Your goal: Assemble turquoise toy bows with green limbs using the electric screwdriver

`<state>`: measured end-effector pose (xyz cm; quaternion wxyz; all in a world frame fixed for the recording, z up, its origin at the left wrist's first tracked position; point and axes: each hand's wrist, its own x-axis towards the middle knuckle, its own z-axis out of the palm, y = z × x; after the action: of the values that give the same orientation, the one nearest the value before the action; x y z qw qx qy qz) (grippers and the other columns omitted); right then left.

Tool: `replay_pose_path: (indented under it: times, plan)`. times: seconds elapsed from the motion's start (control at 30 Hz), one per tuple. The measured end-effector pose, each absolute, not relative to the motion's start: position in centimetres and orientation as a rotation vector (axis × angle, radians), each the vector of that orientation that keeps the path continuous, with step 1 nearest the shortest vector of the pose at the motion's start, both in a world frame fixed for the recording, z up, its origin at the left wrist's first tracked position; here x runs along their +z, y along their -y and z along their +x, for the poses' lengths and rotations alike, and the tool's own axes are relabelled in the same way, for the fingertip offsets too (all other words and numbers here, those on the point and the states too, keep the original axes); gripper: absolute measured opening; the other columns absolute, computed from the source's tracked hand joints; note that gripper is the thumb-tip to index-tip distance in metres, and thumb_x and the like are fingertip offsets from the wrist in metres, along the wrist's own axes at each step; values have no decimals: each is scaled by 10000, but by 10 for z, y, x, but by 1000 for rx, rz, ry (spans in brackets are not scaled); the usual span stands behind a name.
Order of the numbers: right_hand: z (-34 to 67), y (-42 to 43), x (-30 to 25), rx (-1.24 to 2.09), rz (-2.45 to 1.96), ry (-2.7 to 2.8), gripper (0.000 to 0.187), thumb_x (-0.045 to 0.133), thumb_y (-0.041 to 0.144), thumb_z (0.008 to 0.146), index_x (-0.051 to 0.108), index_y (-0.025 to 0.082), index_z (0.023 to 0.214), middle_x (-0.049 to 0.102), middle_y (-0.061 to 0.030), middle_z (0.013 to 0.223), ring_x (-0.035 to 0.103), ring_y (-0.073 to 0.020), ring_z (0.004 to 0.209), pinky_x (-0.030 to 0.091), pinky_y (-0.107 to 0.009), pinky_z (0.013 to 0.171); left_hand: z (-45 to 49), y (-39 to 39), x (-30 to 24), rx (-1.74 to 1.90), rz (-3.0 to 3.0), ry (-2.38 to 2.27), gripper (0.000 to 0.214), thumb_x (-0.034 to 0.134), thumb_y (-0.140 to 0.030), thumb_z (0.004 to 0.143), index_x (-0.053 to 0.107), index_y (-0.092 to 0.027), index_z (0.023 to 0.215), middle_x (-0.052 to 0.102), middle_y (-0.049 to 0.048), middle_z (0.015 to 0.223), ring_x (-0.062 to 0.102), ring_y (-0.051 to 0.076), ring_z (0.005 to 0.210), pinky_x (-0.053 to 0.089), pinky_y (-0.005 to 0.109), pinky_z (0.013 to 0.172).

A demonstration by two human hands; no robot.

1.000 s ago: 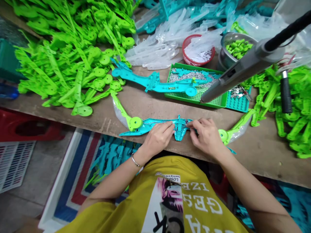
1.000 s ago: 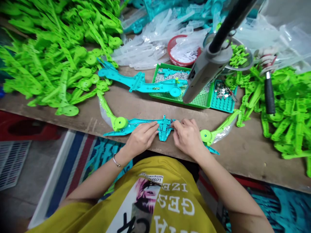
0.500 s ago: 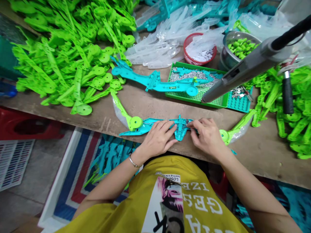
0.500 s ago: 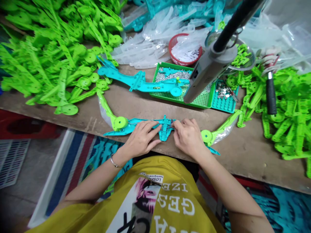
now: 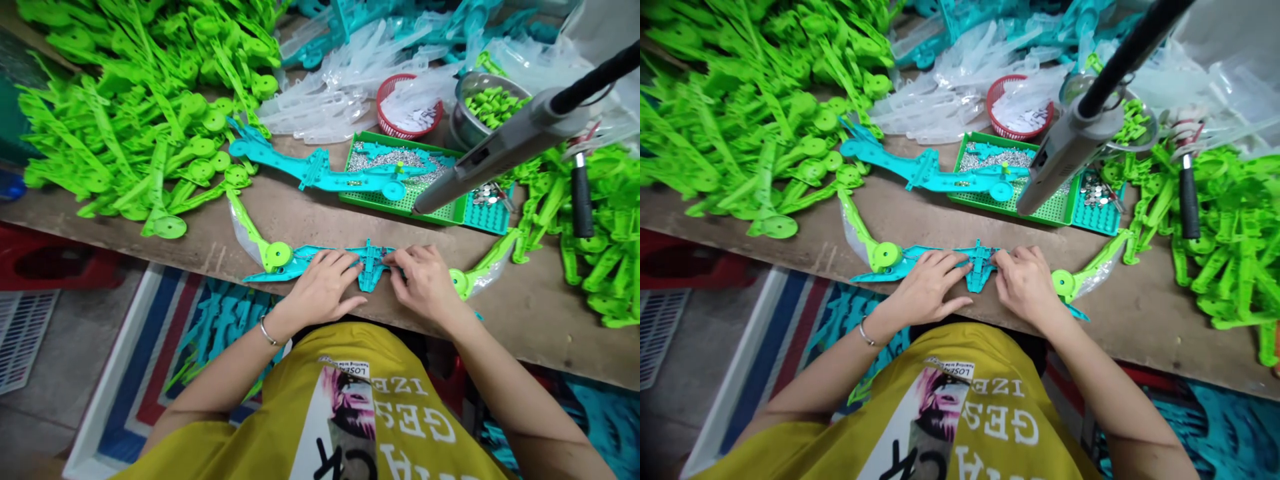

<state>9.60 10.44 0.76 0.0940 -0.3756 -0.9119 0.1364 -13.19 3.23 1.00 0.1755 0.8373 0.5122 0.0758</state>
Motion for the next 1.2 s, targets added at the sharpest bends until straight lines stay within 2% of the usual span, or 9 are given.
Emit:
replay_pose_path:
  times: [0.1,0.23,0.37,0.53,0.77,0.87,0.97,1.03,1.2]
  plan:
    - [96,-105,8,392,-1096,2721,139,513,141,899,615,187,982,746,-56,840,612,-232,820,314,-372,785,-124,-29,14,185,2435,-1450,624,505,-532,977,499,-98,1426,589,179,1370,495,333,1295,359,494,1103]
    - [96,-105,10,426,-1101,2712,162,505,123,898,588,183,1024,771,-68,940,628,-242,858,332,-373,806,-107,-25,20,46,2482,-1533,785,563,-616,919,375,-172,1538,558,187,1391,479,381,1290,347,542,1086]
    - [95,-105,10,481,-1110,2661,253,507,106,874,548,158,1118,777,-85,1017,654,-258,903,363,-381,825,-93,-26,20,-27,2410,-1642,813,546,-692,887,435,-175,1504,598,164,1273,513,371,1160,391,540,1005]
    - [95,-104,8,594,-1140,2616,343,492,96,870,514,153,1207,775,-95,1036,667,-268,983,389,-382,851,-87,-25,15,-17,2400,-1713,746,599,-638,886,470,-203,1479,588,147,1287,478,365,1195,402,538,961]
    - [84,-115,28,521,-1104,2783,243,477,96,880,632,170,1051,730,-75,832,645,-239,774,441,-377,797,-84,-22,11,15,2420,-1780,792,615,-679,855,486,-192,1466,586,141,1314,489,362,1195,428,542,940]
    - [64,-133,42,497,-976,2650,291,456,85,889,635,170,1103,730,-108,980,645,-250,920,480,-387,857,-83,-21,8,26,2422,-1784,781,622,-691,843,510,-211,1448,592,137,1299,483,365,1225,423,547,972]
    - [30,-159,44,371,-933,2558,459,448,49,850,558,116,1291,617,-184,1348,541,-308,1222,430,-464,1029,-83,-19,5,14,2412,-1799,798,641,-681,835,488,-225,1472,601,147,1275,481,365,1242,418,549,994]
    - [6,-177,35,302,-1021,2595,561,468,61,835,474,54,1396,514,-224,1462,441,-356,1329,368,-507,1094,-82,-18,5,-5,2411,-1805,801,629,-660,857,451,-221,1503,599,161,1283,474,367,1260,413,549,1011]
    - [-30,-202,7,168,-1070,2706,542,416,104,906,412,35,1444,575,-254,1261,482,-378,1206,293,-591,1097,-80,-16,2,-78,2417,-1801,699,558,-588,937,424,-226,1520,583,155,1335,454,364,1312,393,554,1054]
